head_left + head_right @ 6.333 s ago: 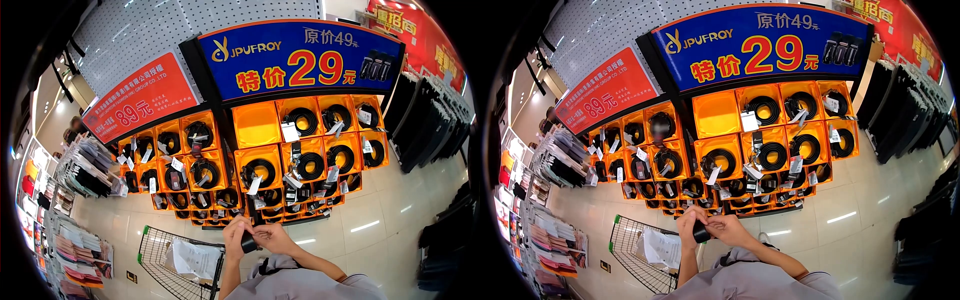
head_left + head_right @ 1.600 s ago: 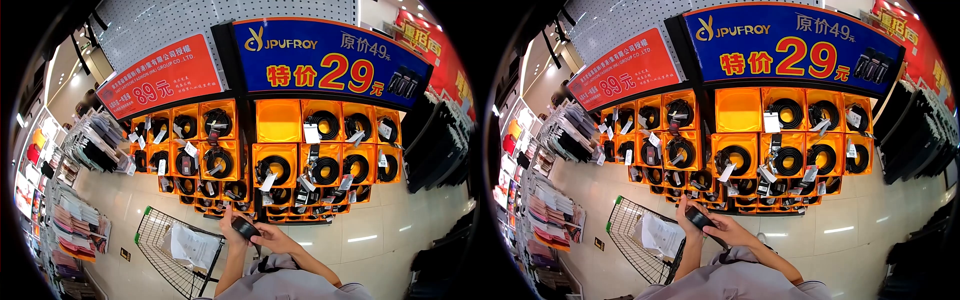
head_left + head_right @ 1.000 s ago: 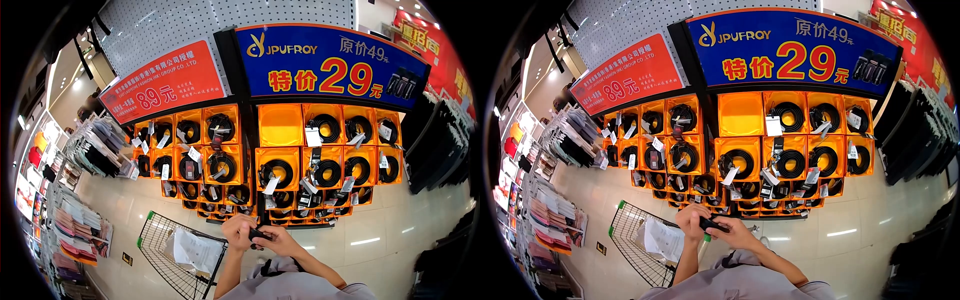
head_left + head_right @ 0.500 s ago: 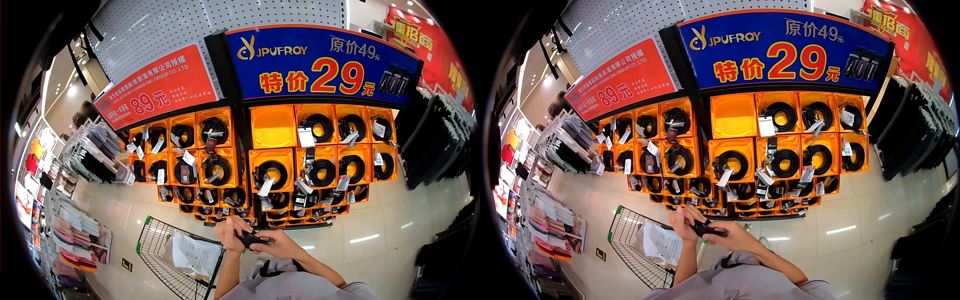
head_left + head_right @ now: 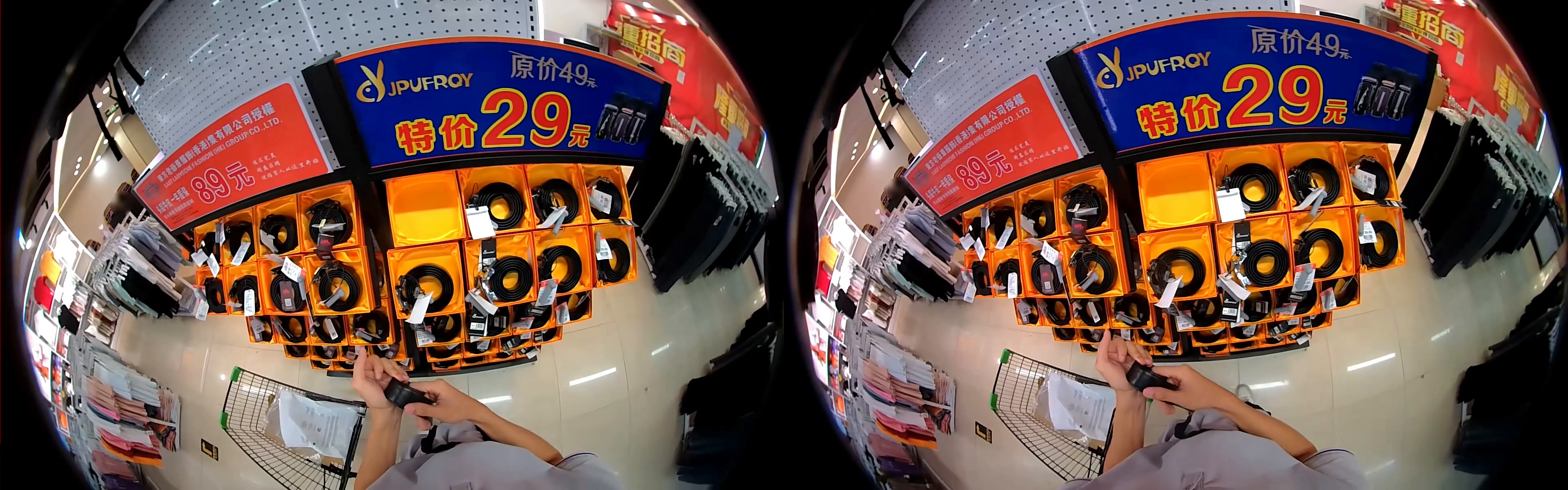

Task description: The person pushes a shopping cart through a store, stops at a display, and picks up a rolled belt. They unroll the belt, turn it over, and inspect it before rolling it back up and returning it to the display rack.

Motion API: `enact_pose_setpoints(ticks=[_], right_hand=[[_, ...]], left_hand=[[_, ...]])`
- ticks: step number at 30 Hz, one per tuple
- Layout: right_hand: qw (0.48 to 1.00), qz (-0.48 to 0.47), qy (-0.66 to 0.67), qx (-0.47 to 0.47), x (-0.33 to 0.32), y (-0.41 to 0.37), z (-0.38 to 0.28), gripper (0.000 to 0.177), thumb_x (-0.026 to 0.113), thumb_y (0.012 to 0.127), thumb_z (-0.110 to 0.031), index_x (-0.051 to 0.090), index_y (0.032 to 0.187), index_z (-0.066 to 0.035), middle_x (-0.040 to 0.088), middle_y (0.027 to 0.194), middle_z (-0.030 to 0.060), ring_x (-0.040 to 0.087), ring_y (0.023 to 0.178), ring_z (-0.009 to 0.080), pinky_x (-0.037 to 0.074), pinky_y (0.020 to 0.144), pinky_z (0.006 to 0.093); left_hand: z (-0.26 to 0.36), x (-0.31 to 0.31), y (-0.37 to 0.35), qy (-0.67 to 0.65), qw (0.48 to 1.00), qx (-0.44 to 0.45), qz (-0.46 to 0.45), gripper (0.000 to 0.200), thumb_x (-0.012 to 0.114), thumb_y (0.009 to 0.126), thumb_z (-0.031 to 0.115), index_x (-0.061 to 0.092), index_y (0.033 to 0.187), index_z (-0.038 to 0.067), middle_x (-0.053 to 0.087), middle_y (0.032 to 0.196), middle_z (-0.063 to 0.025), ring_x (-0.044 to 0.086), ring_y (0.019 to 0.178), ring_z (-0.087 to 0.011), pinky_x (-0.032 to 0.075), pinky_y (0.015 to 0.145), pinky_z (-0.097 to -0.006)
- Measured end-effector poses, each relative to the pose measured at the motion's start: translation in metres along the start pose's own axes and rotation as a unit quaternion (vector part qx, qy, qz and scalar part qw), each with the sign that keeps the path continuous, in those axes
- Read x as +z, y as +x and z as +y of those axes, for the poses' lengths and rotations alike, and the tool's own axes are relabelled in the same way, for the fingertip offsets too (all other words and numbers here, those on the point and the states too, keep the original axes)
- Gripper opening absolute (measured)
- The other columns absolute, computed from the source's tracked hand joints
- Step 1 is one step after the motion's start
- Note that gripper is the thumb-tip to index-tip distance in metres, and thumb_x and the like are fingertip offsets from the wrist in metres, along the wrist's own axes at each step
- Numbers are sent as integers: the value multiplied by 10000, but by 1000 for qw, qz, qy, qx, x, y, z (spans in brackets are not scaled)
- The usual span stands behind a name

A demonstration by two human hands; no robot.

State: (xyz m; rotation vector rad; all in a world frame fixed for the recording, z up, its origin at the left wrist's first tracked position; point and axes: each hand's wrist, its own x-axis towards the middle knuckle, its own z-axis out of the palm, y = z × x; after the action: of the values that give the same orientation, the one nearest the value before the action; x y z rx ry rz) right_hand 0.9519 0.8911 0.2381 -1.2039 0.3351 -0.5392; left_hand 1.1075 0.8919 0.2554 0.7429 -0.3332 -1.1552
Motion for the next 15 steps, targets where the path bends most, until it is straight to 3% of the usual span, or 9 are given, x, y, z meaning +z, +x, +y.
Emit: enact_pose_setpoints(ticks=[4,8,12,13,14,15], right_hand=[[999,30,23,-14,6,-1,4,199,660,971,-193,642,1012,1,545,598,-32,523,463,42,371,416,217],[998,55,31,-7,5,0,5,201,681,957,-198,653,971,0,543,590,-32,477,414,33,329,370,216],[997,72,19,8,5,0,0,213,692,950,-211,652,933,-3,545,592,-30,480,417,36,334,371,216],[997,73,17,6,5,0,-3,213,692,950,-211,652,933,-3,545,592,-30,480,417,36,334,371,216],[997,74,3,9,6,-1,-5,212,684,955,-208,649,922,-1,542,592,-31,485,423,37,341,374,217],[997,75,-10,12,7,-1,-7,213,676,960,-205,645,911,0,538,593,-31,491,429,38,347,377,218]], left_hand=[[-6,-3,1,-16,999,-35,-4,542,364,1031,408,363,558,142,486,473,-120,512,404,-234,487,448,-335],[-7,0,-5,-21,999,-42,-22,591,288,1037,489,387,598,106,491,512,-121,526,460,-240,497,510,-340],[-15,-8,-15,46,996,64,-41,638,261,1042,496,496,662,40,547,580,-122,569,549,-238,506,593,-333],[-19,-16,-13,195,951,216,-108,589,330,1022,462,539,697,17,581,613,-133,593,570,-249,501,592,-333],[-22,-24,-10,332,856,358,-168,543,399,1002,428,582,731,-5,616,647,-145,617,590,-260,496,592,-333],[-10,-12,-10,380,779,455,-205,388,550,896,321,629,735,-22,635,663,-147,635,592,-273,478,561,-326]])
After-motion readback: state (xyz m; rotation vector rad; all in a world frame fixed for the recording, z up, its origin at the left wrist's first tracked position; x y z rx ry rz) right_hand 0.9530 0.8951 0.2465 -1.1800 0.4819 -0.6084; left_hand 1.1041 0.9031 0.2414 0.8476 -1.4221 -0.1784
